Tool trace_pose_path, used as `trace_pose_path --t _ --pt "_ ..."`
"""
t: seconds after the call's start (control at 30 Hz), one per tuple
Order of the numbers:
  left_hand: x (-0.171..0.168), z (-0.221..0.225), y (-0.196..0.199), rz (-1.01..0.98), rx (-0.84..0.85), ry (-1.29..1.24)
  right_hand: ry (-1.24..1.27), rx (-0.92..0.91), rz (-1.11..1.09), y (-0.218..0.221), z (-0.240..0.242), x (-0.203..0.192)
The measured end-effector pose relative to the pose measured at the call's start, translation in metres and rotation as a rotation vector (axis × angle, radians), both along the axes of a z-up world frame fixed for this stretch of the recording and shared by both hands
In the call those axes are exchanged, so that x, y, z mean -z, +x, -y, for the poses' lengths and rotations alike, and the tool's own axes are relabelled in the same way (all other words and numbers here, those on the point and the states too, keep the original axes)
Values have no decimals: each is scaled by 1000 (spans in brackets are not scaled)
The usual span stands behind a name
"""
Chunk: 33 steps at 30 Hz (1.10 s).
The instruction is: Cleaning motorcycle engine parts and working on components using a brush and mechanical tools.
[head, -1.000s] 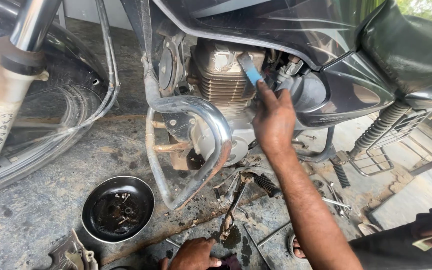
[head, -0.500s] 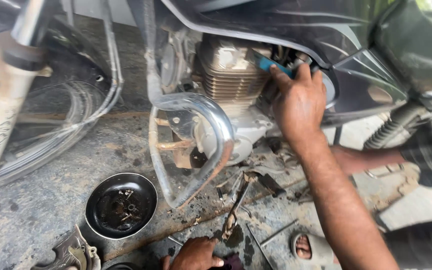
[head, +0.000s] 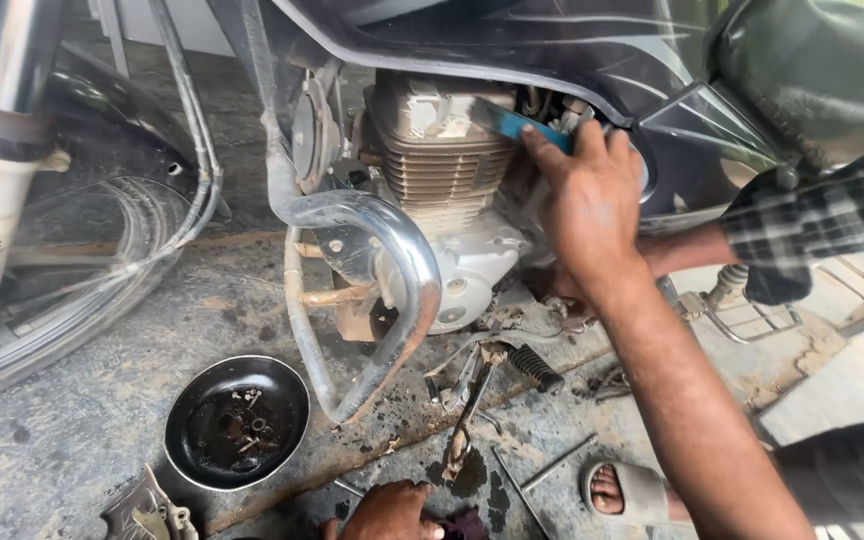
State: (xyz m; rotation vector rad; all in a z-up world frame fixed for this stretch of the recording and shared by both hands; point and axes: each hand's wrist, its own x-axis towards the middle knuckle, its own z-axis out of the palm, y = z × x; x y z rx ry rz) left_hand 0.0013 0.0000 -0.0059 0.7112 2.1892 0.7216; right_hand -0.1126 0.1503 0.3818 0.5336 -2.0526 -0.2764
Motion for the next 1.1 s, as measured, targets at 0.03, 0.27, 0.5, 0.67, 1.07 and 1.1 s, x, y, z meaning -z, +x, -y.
trace_pose_path --t 0.03,0.27,0.5,0.67,1.07,1.1 --pt "14 -1 -5 -5 -9 1 1 -9 -5 -1 7 -1" --pt "0 -5 -1 33 34 1 -62 -47 6 -2 8 2" --pt "12 -5 -6 34 -1 22 -26 13 -14 9 -20 2" --pt "-11 -2 0 97 -20 -4 -3 -19 -14 -8 -22 15" --pt "-7 -5 -4 49 23 41 49 15 30 -8 -13 8" --pt "-16 -5 0 92 16 25 31 -17 65 -7 -12 11"
